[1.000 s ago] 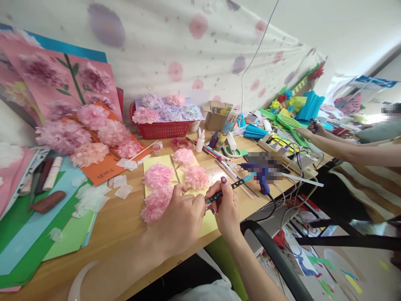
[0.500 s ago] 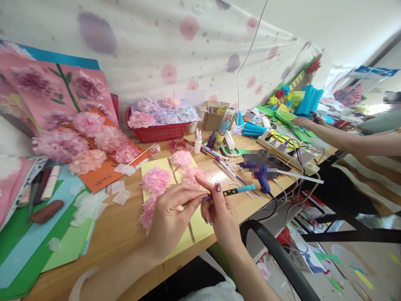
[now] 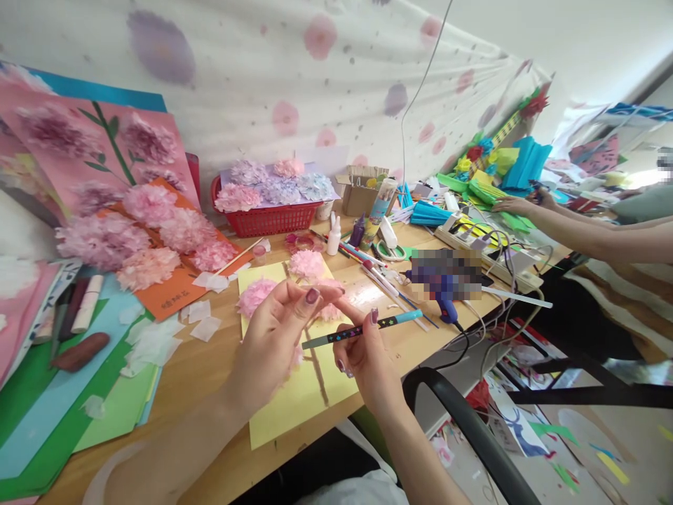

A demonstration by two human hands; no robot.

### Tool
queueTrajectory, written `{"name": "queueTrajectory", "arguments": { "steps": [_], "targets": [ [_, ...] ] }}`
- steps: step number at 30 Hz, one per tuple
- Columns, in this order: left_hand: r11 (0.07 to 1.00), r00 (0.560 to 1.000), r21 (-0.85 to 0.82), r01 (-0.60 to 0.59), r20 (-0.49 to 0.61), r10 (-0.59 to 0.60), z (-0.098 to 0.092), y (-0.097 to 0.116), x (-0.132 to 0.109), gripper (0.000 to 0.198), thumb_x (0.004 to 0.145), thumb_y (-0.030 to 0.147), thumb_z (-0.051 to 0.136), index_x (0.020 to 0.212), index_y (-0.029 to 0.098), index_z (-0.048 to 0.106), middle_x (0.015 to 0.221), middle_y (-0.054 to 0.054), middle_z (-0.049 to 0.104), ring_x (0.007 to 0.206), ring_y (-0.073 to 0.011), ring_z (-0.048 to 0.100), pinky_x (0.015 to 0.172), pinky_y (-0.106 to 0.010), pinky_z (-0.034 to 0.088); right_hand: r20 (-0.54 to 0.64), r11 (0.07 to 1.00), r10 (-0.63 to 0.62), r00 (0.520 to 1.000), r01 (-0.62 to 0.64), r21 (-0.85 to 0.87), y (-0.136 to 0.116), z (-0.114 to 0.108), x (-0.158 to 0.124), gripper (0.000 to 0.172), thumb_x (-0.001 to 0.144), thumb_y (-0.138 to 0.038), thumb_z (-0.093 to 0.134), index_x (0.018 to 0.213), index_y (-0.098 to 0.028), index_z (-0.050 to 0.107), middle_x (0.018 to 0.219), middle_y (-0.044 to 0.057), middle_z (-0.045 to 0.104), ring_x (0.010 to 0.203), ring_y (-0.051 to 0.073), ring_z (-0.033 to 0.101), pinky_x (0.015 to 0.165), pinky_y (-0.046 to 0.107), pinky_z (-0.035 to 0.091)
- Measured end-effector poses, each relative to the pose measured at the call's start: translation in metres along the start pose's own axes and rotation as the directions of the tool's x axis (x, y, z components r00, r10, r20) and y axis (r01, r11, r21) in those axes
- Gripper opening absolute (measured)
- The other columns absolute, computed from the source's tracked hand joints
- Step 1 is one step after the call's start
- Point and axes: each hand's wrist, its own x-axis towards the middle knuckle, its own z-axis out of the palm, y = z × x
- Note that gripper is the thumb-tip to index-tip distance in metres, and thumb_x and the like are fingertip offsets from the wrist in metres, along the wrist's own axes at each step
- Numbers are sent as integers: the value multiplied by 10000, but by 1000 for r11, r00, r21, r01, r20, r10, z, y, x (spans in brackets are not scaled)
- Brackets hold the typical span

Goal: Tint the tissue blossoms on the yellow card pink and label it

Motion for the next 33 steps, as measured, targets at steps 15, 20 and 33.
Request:
{"name": "queueTrajectory", "arguments": {
  "steps": [15, 20, 33],
  "targets": [
    [790, 964, 583, -189, 264, 36, -5, 13, -4, 145, 942, 381, 591, 961, 239, 616, 779, 28, 574, 703, -136, 573, 609, -267, 452, 66, 977, 37, 997, -50, 209, -9, 1, 1, 504, 813, -655, 674, 1061, -231, 785, 741, 9, 598, 507, 99, 524, 429, 226, 457],
    [437, 856, 741, -510, 488, 171, -13, 16, -2, 219, 846, 243, 737, 1065, 256, 727, 894, -3, 610, 815, -178, 612, 683, -311, 481, -1, 983, 45, 999, -44, 181, -8, -1, -1, 570, 831, -715, 609, 1088, -236, 781, 766, 35, 665, 613, 139, 583, 510, 243, 512],
    [614, 831, 562, -555, 400, 386, -9, 5, 2, 164, 898, 103, 637, 764, 181, 693, 744, 25, 595, 707, -92, 572, 643, -213, 441, -31, 969, 59, 998, -49, 243, -9, 1, -6, 650, 781, -748, 641, 1038, -174, 808, 771, 92, 753, 625, 156, 660, 581, 267, 559]
  ]
}}
